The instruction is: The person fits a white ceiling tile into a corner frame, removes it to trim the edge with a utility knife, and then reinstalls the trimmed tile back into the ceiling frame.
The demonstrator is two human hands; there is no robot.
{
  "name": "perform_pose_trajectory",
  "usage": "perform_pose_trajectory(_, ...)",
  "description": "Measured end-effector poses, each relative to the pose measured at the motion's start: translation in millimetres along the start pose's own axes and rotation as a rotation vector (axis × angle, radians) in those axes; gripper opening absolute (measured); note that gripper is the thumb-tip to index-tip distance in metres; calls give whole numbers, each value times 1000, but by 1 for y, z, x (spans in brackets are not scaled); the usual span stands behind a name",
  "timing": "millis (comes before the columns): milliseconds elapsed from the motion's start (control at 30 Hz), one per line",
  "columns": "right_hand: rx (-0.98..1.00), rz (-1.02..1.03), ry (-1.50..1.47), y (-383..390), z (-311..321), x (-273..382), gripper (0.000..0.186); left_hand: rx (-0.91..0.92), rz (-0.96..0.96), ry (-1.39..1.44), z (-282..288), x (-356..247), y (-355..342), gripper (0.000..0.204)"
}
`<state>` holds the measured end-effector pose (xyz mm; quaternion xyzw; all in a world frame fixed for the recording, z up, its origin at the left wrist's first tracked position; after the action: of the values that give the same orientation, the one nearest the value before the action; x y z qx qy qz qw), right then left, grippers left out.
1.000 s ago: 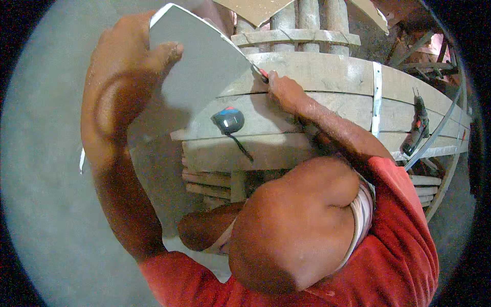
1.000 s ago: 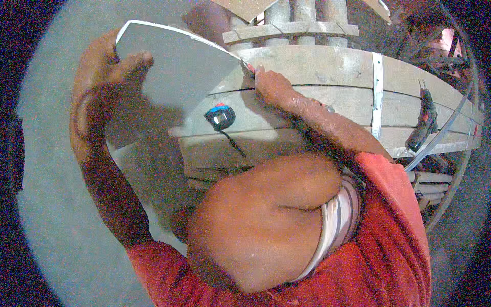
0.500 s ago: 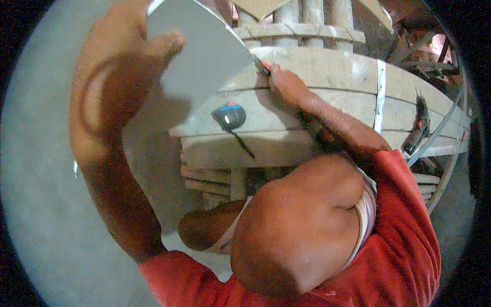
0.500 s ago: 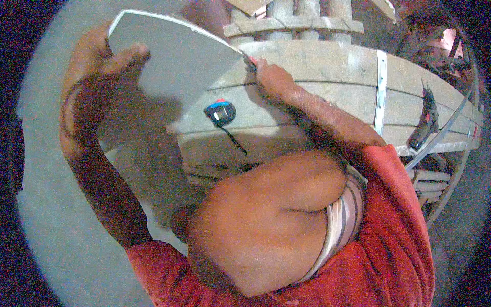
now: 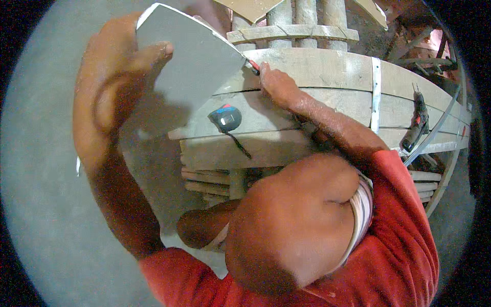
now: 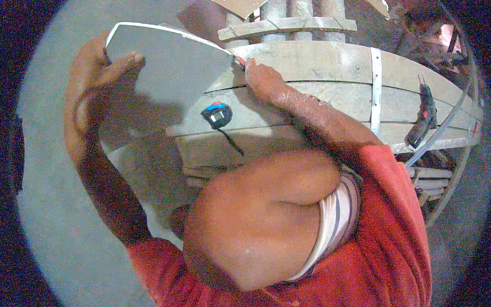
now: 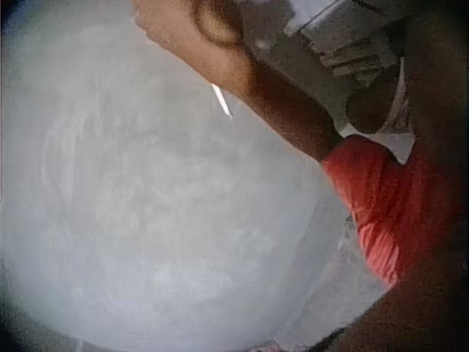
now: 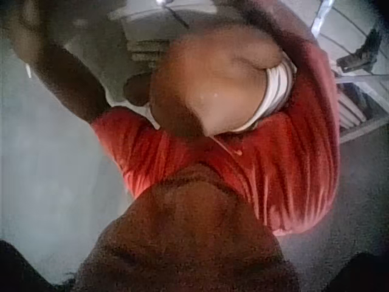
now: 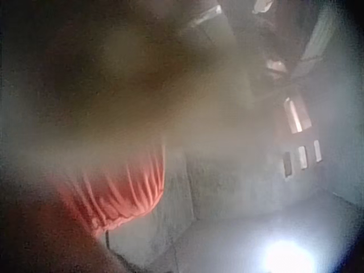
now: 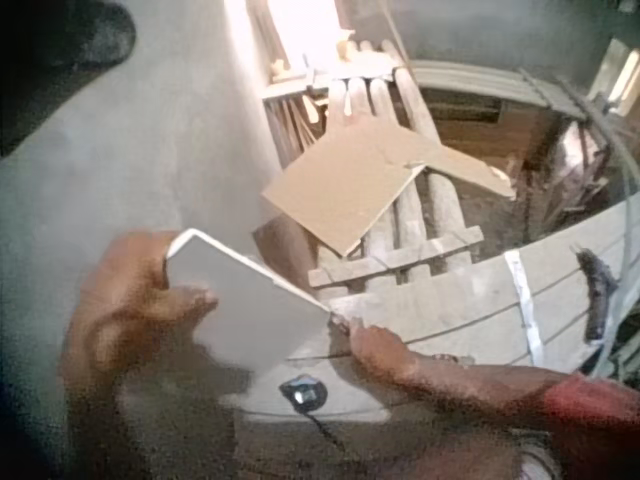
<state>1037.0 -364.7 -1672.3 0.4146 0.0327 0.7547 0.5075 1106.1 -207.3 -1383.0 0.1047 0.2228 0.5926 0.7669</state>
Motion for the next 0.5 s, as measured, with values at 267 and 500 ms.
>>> perform_pose_trajectory(267,19,-16,-51,1,-4,-8,22,-26,42,-31,0,-9,5,28)
perform_pose_trajectory(500,44,-17,-62,1,-5,-5,24,-17,16,-9,0,-11,2,27)
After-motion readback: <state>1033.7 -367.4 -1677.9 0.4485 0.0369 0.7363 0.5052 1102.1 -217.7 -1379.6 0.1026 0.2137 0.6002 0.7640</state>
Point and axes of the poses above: each hand's wrist, its own y-axis away from the middle knuckle, its own z-axis out of the back of the hand, x = y × z, the point moved 6 cm from there along -y, towards the middle knuckle, and after that the axes turned 12 degrees about x, right-handed, at the moved point
